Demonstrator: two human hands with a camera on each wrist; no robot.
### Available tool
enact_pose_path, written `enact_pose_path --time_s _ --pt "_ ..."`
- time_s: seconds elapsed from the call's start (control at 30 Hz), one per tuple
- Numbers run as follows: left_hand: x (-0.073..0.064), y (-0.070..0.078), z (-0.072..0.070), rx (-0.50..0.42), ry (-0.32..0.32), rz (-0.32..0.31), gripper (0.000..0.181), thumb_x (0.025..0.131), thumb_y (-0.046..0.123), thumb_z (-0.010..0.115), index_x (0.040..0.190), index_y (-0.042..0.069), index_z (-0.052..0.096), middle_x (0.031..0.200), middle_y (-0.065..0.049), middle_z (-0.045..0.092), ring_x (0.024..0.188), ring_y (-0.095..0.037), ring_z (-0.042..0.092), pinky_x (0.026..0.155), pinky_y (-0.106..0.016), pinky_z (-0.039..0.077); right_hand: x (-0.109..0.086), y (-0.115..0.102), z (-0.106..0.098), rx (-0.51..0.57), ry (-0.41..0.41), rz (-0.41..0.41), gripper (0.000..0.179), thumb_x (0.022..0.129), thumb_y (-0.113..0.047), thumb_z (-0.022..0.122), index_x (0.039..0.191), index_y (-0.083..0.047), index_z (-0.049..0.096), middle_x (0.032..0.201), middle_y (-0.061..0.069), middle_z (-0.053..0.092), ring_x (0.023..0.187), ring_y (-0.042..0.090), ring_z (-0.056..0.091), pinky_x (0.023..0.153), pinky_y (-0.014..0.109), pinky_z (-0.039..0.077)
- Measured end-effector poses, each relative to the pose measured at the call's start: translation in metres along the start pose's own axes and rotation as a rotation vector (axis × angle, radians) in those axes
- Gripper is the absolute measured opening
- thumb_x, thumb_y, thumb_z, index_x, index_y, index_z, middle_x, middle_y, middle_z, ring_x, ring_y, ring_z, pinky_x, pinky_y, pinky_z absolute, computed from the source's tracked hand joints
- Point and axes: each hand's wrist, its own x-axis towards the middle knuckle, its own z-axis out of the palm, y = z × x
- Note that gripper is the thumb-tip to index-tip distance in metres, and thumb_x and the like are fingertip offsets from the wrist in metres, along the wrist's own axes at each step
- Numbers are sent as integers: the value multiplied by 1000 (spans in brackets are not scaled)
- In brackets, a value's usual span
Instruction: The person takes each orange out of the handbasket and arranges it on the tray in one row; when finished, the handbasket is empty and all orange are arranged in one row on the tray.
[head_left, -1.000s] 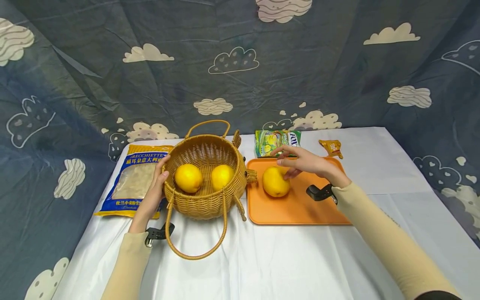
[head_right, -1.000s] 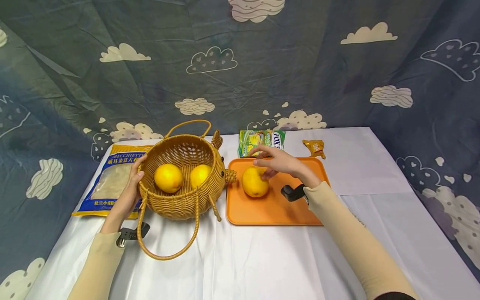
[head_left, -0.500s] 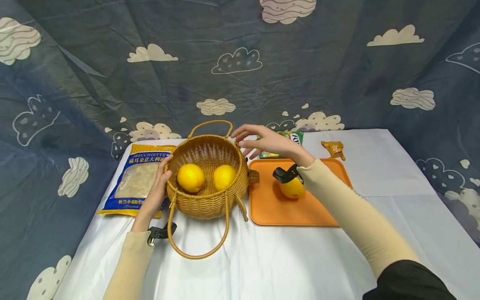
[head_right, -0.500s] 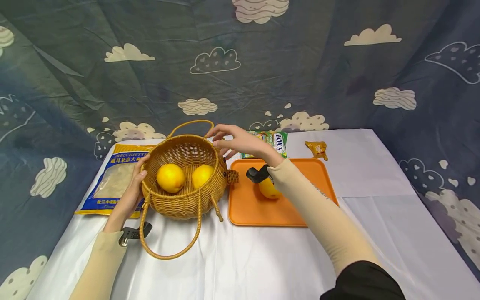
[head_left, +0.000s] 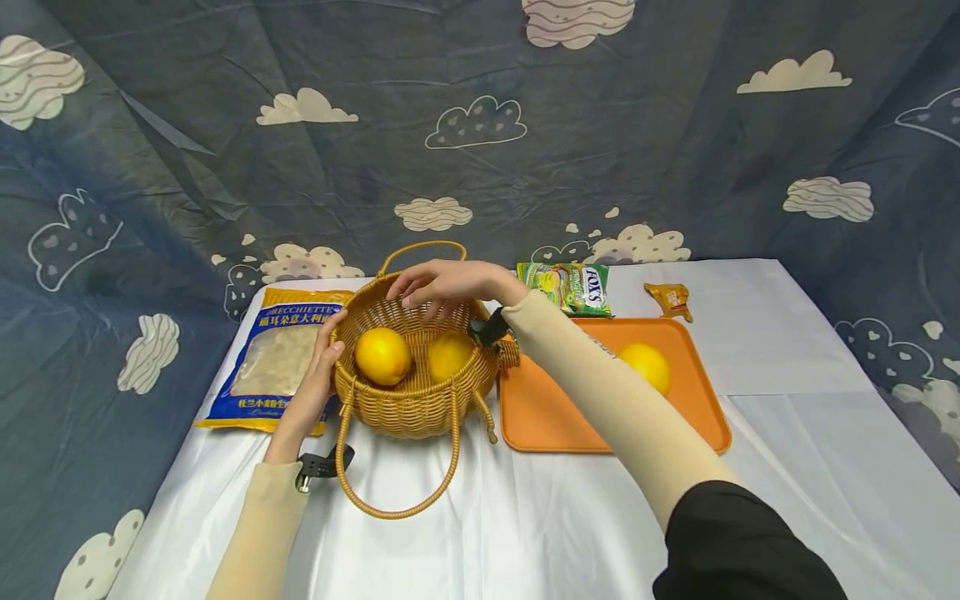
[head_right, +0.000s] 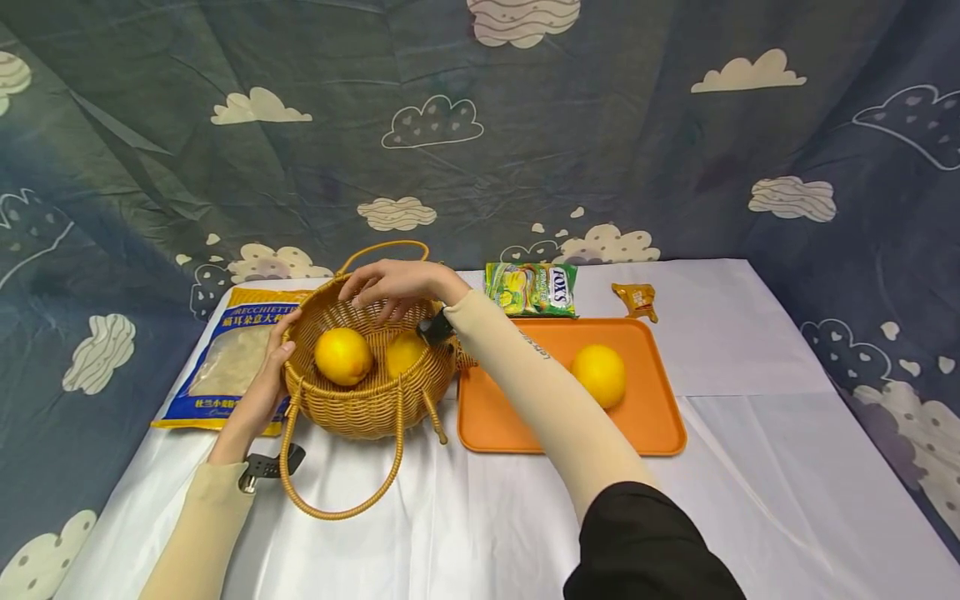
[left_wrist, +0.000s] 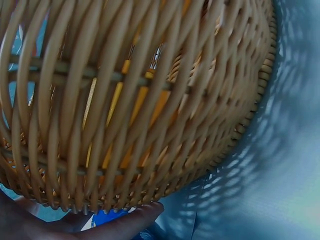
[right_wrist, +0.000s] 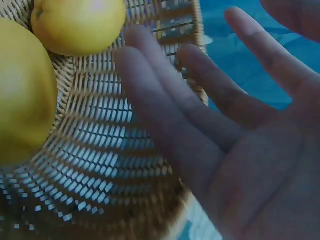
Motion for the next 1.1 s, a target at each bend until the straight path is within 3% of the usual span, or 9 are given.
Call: enact_pose_path --time_s 0.1,0.23,0.37,0.5,0.67,0.73,0.9,1.1 --pt "-3 9 3 5 -3 -5 54 103 27 26 153 18 9 157 -11 0 139 -42 10 100 -69 19 15 -2 5 9 -53 77 37 101 -15 46 138 -6 48 141 13 42 104 36 59 92 49 45" --pt "-3 10 3 4 -5 -11 54 103 28 26 153 18 9 157 -12 0 138 -44 12 99 -68 21 33 -3 13 43 -94 182 38 101 -14 46 139 -8 47 147 13 35 115 43 52 97 48 41" --pt "1 -2 -2 1 2 -15 53 103 30 25 153 23 9 157 -8 2 137 -41 15 98 -68 23 48 -2 21 69 -118 259 39 101 -14 47 140 -11 48 151 12 30 119 46 47 100 49 38" --pt "5 -15 -6 0 13 -11 52 103 33 27 153 28 12 157 -2 5 136 -36 20 98 -65 25 59 2 28 69 -145 308 41 101 -12 46 141 -12 47 154 8 23 129 38 38 100 51 37" --pt "5 -17 -7 8 11 -15 53 102 32 26 153 28 11 158 -1 3 135 -37 22 97 -64 27 69 7 36 -1 -173 351 43 100 -11 46 143 -18 47 156 3 21 138 30 23 100 52 37" --pt "2 -8 -4 10 6 -21 54 102 30 26 153 25 10 158 -3 1 135 -38 20 97 -65 26 72 8 39 -29 -183 358 45 100 -10 47 144 -20 46 157 3 19 140 29 19 100 52 36" --pt "-3 10 3 10 -2 -21 54 102 28 26 153 20 9 158 -8 0 136 -39 17 99 -66 23 78 9 46 -55 -200 367 50 99 -7 48 146 -22 42 158 4 16 139 30 21 99 50 38" --pt "-4 12 4 11 4 -21 54 102 27 26 152 18 9 158 -8 1 136 -39 17 99 -67 22 79 9 49 -127 -163 365 50 98 -6 49 144 -24 45 158 2 17 138 30 24 95 47 42"
